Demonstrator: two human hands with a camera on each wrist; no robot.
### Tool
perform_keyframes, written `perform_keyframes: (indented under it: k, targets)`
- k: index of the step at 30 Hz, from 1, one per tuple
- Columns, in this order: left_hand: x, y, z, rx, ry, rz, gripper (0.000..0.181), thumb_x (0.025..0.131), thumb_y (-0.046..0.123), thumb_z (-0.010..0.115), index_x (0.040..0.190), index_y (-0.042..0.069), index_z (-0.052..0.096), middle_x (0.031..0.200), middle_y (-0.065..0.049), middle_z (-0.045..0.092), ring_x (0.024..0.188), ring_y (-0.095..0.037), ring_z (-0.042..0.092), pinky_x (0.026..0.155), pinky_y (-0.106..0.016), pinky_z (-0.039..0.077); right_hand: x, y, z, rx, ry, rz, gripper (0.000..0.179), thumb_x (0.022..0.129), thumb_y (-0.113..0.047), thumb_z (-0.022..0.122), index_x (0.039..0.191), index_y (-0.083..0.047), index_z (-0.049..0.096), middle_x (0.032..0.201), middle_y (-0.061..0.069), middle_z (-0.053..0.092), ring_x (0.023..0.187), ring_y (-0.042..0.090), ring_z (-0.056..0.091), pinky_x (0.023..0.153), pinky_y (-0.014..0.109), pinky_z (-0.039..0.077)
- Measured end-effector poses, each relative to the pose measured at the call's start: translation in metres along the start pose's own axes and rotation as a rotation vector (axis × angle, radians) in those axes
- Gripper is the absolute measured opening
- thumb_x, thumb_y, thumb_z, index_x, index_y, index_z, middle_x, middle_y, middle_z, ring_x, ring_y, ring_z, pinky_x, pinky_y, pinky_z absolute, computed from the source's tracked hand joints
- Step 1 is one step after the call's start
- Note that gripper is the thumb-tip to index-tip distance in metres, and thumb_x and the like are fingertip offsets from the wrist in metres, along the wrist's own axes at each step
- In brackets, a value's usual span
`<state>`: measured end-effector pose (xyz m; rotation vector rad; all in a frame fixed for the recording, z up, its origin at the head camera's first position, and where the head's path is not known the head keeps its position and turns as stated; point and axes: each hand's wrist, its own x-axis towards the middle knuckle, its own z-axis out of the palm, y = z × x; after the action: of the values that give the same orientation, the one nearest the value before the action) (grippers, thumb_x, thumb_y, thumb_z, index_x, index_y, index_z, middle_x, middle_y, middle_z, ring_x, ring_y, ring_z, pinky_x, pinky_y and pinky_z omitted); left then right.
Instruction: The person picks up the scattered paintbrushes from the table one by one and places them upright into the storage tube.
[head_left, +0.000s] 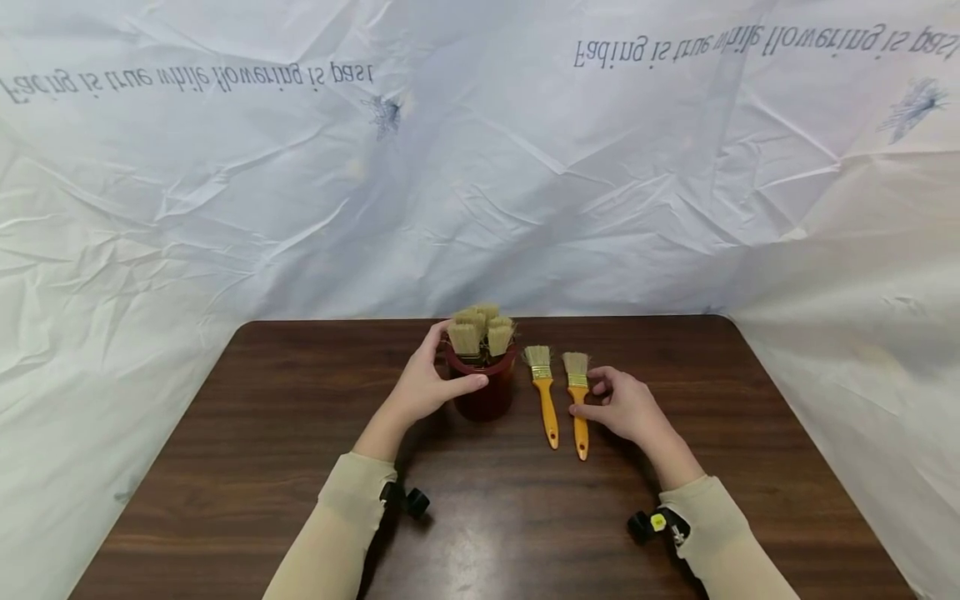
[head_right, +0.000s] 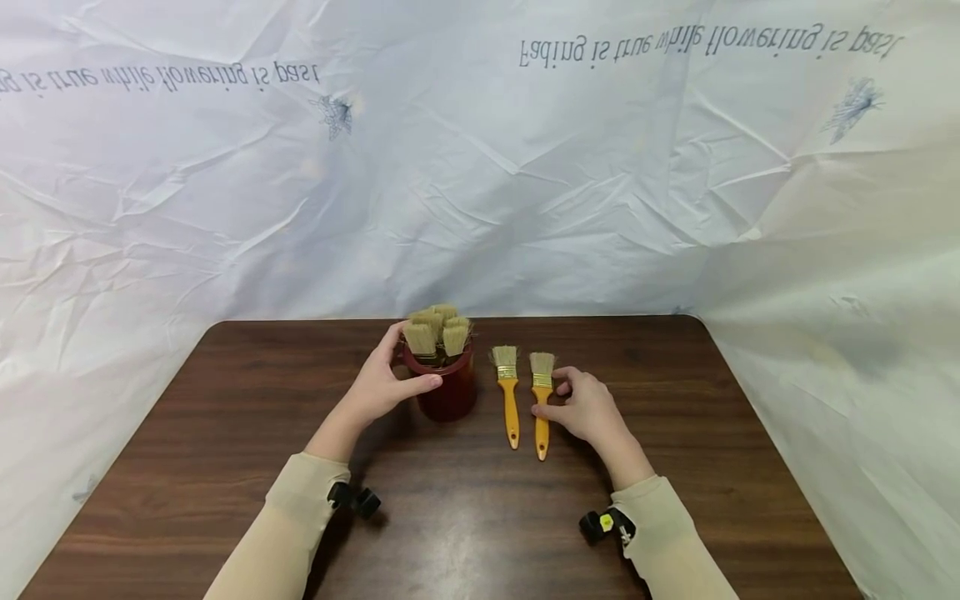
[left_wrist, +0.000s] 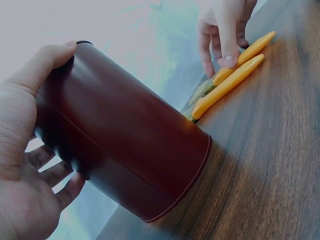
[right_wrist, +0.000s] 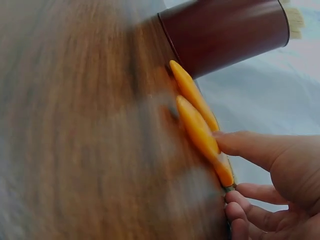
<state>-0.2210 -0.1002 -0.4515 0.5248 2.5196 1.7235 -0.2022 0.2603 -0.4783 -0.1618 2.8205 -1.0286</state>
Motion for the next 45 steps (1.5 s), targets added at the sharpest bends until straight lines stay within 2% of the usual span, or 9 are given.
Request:
perform_keyframes:
  k: [7, 15, 22, 31, 40, 45]
  targets:
    - [0.0, 0.001, -0.002, -0.003, -0.003, -0.009, 0.102, 0.088, 0.046, 0.092, 0.169, 0.033, 0.033, 0.162, -0.004, 0.046, 0.138, -0.033, 0.056, 0.105, -0.06, 0.054, 0.001, 0.004, -0.005, 0.012, 0.005, 0.03, 0.058, 0.096, -0.019, 0.086, 0.144, 0.003, 0.063, 0.114, 0.016, 0.071, 0.092, 0.024, 0.069, 0.076, 0.042, 0.061]
    - [0.001, 0.001, -0.005, 0.008, -0.001, -0.017, 0.102, 0.088, 0.046, 0.093, 0.169, 0.033, 0.032, 0.164, -0.004, 0.044, 0.146, -0.033, 0.051, 0.109, -0.063, 0.05, 0.001, 0.001, -0.008, 0.002, 0.023, 0.06, 0.055, 0.098, -0.024, 0.086, 0.141, 0.004, 0.066, 0.109, 0.014, 0.073, 0.088, 0.023, 0.069, 0.073, 0.041, 0.06]
    - [0.002, 0.0, -0.007, 0.005, -0.008, -0.013, 0.102, 0.089, 0.046, 0.092, 0.17, 0.032, 0.032, 0.165, -0.005, 0.043, 0.14, -0.033, 0.055, 0.106, -0.061, 0.053, 0.0, -0.001, -0.006, 0.003, 0.036, 0.057, 0.049, 0.099, -0.02, 0.083, 0.139, 0.005, 0.067, 0.105, 0.013, 0.073, 0.084, 0.022, 0.068, 0.071, 0.04, 0.059]
    - [0.003, 0.0, -0.008, -0.001, -0.014, -0.016, 0.101, 0.088, 0.046, 0.092, 0.169, 0.034, 0.033, 0.167, -0.004, 0.041, 0.146, -0.033, 0.051, 0.109, -0.064, 0.05, -0.002, 0.0, -0.007, 0.021, 0.046, 0.045, 0.047, 0.101, -0.021, 0.081, 0.141, 0.0, 0.067, 0.11, 0.014, 0.073, 0.088, 0.024, 0.068, 0.073, 0.042, 0.059]
    - [0.004, 0.001, -0.01, -0.002, -0.018, -0.018, 0.101, 0.088, 0.047, 0.092, 0.169, 0.035, 0.034, 0.168, -0.003, 0.04, 0.154, -0.034, 0.043, 0.113, -0.067, 0.046, -0.003, 0.0, -0.013, 0.115, 0.085, 0.0, 0.047, 0.103, -0.023, 0.079, 0.144, -0.006, 0.065, 0.117, 0.015, 0.073, 0.097, 0.027, 0.069, 0.077, 0.038, 0.059]
    - [0.004, 0.003, -0.01, -0.008, -0.025, -0.012, 0.1, 0.088, 0.047, 0.092, 0.168, 0.035, 0.034, 0.167, -0.003, 0.042, 0.154, -0.034, 0.043, 0.114, -0.067, 0.045, -0.006, -0.01, -0.022, 0.273, 0.127, -0.098, 0.048, 0.107, -0.024, 0.075, 0.149, -0.006, 0.062, 0.121, 0.013, 0.073, 0.107, 0.028, 0.072, 0.083, 0.029, 0.06]
